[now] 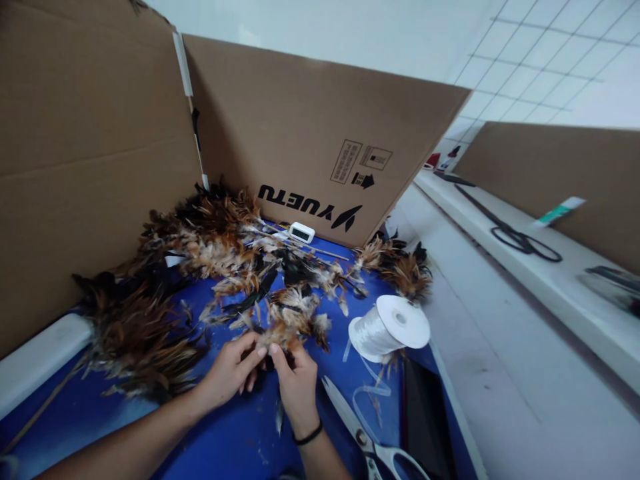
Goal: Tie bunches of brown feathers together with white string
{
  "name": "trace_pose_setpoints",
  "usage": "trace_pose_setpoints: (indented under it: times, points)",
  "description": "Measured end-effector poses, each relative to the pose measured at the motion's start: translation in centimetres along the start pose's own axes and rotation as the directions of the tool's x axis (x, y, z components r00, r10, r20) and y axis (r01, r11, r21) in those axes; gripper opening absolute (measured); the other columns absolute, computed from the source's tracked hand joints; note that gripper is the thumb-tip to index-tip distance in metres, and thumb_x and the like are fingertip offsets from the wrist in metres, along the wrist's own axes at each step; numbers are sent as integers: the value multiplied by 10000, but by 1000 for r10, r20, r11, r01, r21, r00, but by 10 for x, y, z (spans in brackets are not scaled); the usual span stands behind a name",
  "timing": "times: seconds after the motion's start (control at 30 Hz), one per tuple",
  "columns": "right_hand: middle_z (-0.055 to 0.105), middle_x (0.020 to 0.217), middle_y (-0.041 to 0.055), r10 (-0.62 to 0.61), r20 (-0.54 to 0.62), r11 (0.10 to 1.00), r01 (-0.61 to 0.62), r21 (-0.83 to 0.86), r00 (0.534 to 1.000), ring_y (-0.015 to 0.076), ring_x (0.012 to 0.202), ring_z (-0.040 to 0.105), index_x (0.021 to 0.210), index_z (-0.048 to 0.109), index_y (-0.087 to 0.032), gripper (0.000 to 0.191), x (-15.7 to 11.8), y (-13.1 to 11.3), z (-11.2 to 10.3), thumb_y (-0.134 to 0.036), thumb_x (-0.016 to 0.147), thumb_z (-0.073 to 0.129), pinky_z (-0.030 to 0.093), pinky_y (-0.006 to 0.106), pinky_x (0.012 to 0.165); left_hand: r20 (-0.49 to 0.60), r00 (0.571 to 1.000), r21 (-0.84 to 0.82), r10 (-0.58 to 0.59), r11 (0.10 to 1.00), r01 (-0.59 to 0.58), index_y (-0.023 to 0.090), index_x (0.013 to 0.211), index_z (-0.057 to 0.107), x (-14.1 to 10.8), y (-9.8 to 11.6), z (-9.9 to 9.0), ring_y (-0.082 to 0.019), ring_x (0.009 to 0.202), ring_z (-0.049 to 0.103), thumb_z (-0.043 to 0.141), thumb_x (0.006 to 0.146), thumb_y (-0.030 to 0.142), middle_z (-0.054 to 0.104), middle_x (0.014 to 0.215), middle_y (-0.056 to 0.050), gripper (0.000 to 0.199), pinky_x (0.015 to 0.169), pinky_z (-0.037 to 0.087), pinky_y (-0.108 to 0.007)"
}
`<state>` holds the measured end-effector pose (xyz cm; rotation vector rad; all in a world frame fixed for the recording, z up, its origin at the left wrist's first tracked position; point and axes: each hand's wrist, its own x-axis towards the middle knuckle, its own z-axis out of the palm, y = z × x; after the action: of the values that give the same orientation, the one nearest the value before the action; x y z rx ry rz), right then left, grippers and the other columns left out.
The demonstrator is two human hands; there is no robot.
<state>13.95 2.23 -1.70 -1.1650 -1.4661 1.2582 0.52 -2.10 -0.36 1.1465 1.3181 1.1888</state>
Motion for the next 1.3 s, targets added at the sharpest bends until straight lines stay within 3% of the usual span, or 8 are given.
trace_pose_setpoints:
  times: [0.17,0.47,0.6,0.73,1.0,1.13,1.3]
  points:
    - [514,526,-28,9,-54,1000,-9,4,999,106,501,450,689,607,-154,259,2,-6,1,-405,745,635,401,230,497,-16,1000,31,15,999,-14,168,821,552,2,-3,0,-69,318,424,528,820,372,478,449,64,205,331,300,-157]
    - [545,548,-14,25,-58,999,-23,30,998,110,509,481,723,619,-146,244,3,3,-2,-386,768,625,410,237,513,-29,997,1,-76,997,77,154,670,554,3,1,0,-67,295,408,504,819,460,503,418,34,344,312,282,-162]
    - [648,680,27,31,-32,995,-27,97,999,134,581,559,851,650,-148,258,3,0,-3,-377,734,665,469,259,559,-22,996,-9,-92,996,92,146,677,564,3,2,-1,-69,303,423,490,826,471,520,426,23,365,318,289,-161]
    - [705,880,77,-2,44,985,-6,170,999,202,808,641,911,656,-156,287,3,-5,-3,-347,701,698,513,338,744,-8,997,-43,-74,996,74,140,697,585,5,1,-3,-66,306,420,490,830,450,528,423,20,350,339,316,-163]
    - [639,626,16,8,7,997,-9,77,1000,126,548,540,767,647,-142,236,2,-6,-1,-373,721,655,448,250,522,18,1000,-55,25,998,-24,137,763,600,5,-2,-2,-70,370,496,492,832,420,582,566,-3,311,342,377,-160]
    - [600,602,3,-2,-14,997,3,80,1000,112,528,505,798,631,-133,257,5,-2,-1,-380,732,651,422,241,498,-21,1000,-99,12,995,-14,142,1014,558,7,-5,0,-81,385,522,538,804,409,615,665,-5,340,322,378,-164]
    - [544,544,-27,20,-40,985,-13,173,999,88,478,468,750,597,-136,254,9,3,0,-383,735,658,393,226,473,-113,994,-179,3,984,-23,134,1034,502,8,-3,2,-87,411,536,606,751,386,615,657,4,393,363,414,-179]
